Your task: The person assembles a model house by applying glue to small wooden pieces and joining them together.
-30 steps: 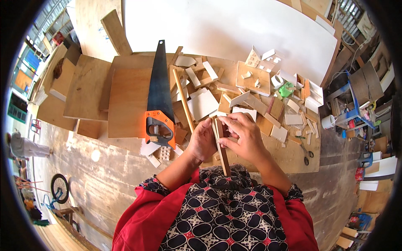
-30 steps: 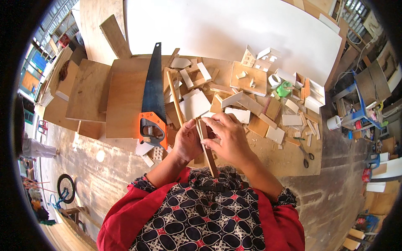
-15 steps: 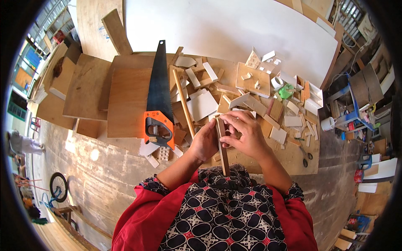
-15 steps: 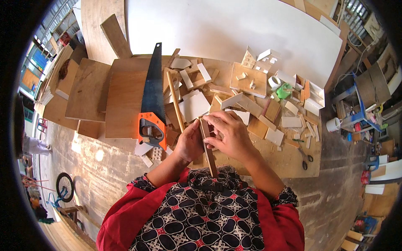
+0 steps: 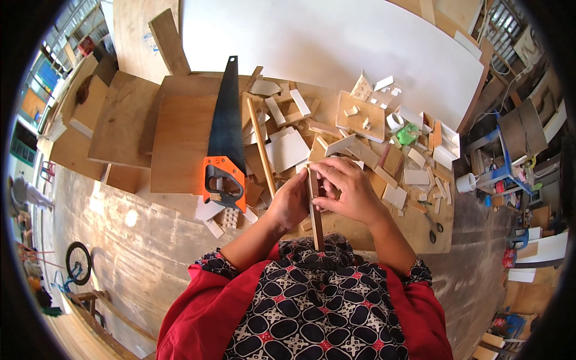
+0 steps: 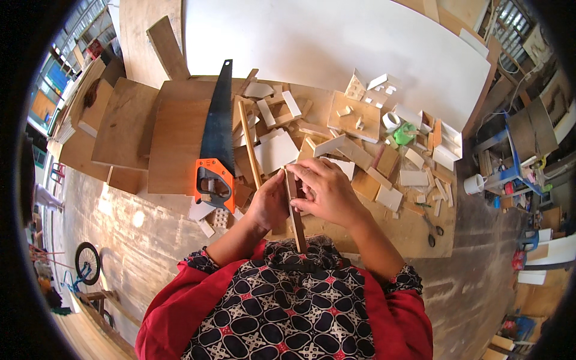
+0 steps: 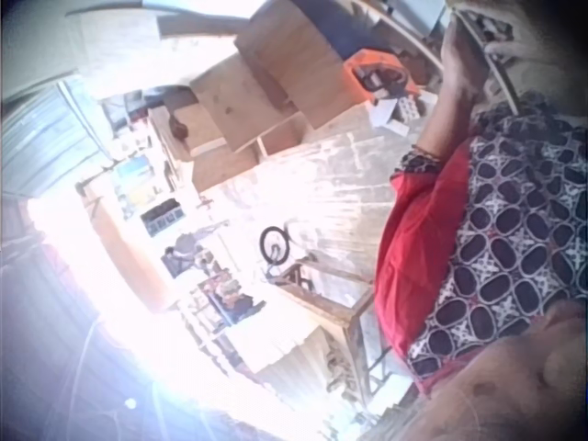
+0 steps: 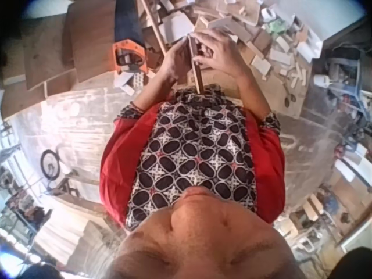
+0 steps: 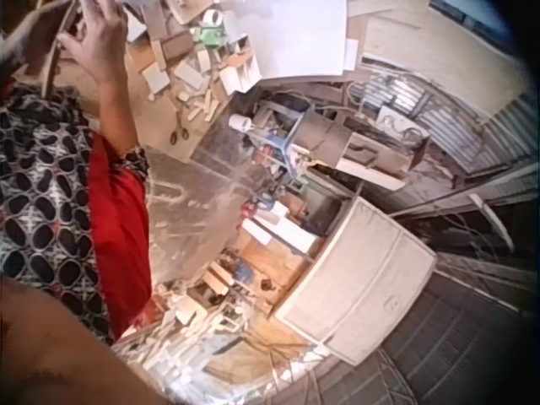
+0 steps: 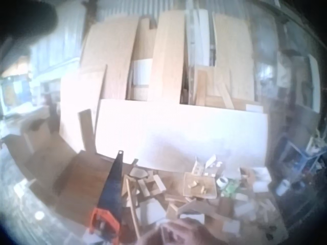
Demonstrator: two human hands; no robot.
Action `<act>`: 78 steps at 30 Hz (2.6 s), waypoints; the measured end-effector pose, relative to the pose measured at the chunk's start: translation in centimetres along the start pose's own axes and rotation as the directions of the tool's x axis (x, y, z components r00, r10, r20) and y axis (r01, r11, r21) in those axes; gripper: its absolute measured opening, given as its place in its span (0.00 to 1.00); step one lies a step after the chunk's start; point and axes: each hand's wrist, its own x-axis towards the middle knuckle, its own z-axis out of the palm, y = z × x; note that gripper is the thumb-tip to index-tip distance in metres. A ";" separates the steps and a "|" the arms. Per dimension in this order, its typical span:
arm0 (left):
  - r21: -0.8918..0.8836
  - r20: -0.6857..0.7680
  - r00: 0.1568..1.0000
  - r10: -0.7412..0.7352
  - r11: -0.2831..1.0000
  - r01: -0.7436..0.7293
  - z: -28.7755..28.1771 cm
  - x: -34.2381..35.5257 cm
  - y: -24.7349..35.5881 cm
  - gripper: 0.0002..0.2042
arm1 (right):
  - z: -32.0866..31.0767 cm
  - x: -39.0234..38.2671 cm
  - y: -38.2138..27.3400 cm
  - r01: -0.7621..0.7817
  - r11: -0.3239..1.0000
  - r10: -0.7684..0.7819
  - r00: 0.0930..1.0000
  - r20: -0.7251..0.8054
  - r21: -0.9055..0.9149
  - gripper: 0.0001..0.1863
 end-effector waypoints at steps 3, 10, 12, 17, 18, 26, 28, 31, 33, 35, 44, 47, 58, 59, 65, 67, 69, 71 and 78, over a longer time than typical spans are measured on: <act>0.023 0.003 1.000 0.004 1.000 -0.004 0.2 -0.1 0.1 0.20 | 0.0 0.3 0.0 0.046 0.999 -0.047 0.998 -0.048 -0.026 0.34; 0.091 0.019 1.000 0.004 0.996 -0.006 1.2 -0.4 0.3 0.20 | -0.7 0.9 -0.1 0.055 0.994 -0.059 0.997 -0.040 -0.095 0.31; 0.104 0.008 1.000 0.003 0.995 -0.004 1.4 -0.4 0.3 0.20 | -1.0 1.1 -0.1 0.060 0.992 -0.063 0.998 -0.016 -0.110 0.31; 0.119 -0.008 1.000 -0.007 0.993 0.008 1.4 -0.2 0.1 0.20 | -1.6 1.6 0.1 0.040 0.997 -0.037 0.998 0.045 -0.065 0.30; 0.132 -0.001 1.000 -0.005 0.991 0.005 1.4 -0.1 0.0 0.20 | -1.6 1.5 0.2 0.047 0.997 -0.044 0.998 0.045 -0.057 0.30; 0.147 0.013 1.000 -0.020 0.989 0.018 1.0 0.0 -0.4 0.22 | -1.4 1.6 0.6 0.085 0.996 -0.084 0.995 0.045 -0.026 0.30; 0.134 -0.049 0.998 -0.029 0.990 0.036 1.4 0.0 -0.3 0.20 | -1.4 1.5 0.8 0.075 0.997 -0.074 0.996 0.058 -0.004 0.30; 0.116 -0.081 0.996 -0.026 0.993 0.035 1.6 0.1 -0.4 0.20 | -1.3 1.5 1.0 0.050 0.998 -0.053 0.995 0.088 0.035 0.32; 0.099 -0.076 0.997 -0.024 0.995 0.031 1.6 0.1 -0.5 0.20 | -1.3 1.5 1.2 0.045 0.997 -0.052 0.994 0.099 0.070 0.32; 0.073 -0.067 0.997 -0.025 0.997 0.030 1.2 0.2 -0.6 0.20 | -1.0 1.3 1.3 0.044 0.996 -0.052 0.994 0.094 0.083 0.32; 0.387 -0.062 0.998 0.018 0.922 0.008 -1.2 0.4 0.0 0.21 | -0.9 0.8 1.4 0.075 0.994 -0.079 0.996 0.045 0.078 0.31; 0.372 -0.029 0.999 -0.040 0.927 0.048 -2.0 0.4 1.1 0.20 | -0.6 0.7 1.6 0.078 0.993 -0.080 0.997 0.023 0.089 0.31; 0.500 0.069 0.992 -0.102 0.864 0.054 -3.2 1.1 2.8 0.16 | -1.0 0.9 1.7 0.101 0.987 -0.107 0.993 0.046 0.125 0.34; 0.510 0.083 0.991 -0.100 0.859 0.044 -2.9 1.1 2.9 0.16 | -1.1 0.9 1.6 0.105 0.987 -0.112 0.993 0.048 0.121 0.34; 0.533 0.114 0.987 -0.111 0.845 0.033 -2.2 0.9 3.1 0.14 | -1.1 1.0 1.5 0.102 0.986 -0.112 0.991 0.069 0.134 0.35; 0.504 0.141 0.986 -0.089 0.864 0.006 -2.8 1.0 2.8 0.13 | -0.9 0.9 1.6 0.101 0.985 -0.111 0.992 0.066 0.143 0.35; 0.473 0.142 0.987 -0.069 0.881 -0.007 -3.4 0.9 2.5 0.12 | -0.2 0.8 2.1 0.110 0.982 -0.119 0.992 0.047 0.151 0.36; 0.439 0.121 0.991 -0.056 0.898 -0.003 -3.7 0.8 2.3 0.12 | 0.1 0.7 2.2 0.114 0.980 -0.122 0.992 0.037 0.164 0.35; 0.358 0.070 0.997 -0.010 0.934 -0.016 -3.5 0.1 1.9 0.14 | 2.5 -1.7 2.6 -0.223 0.763 0.233 0.970 0.063 0.607 0.26</act>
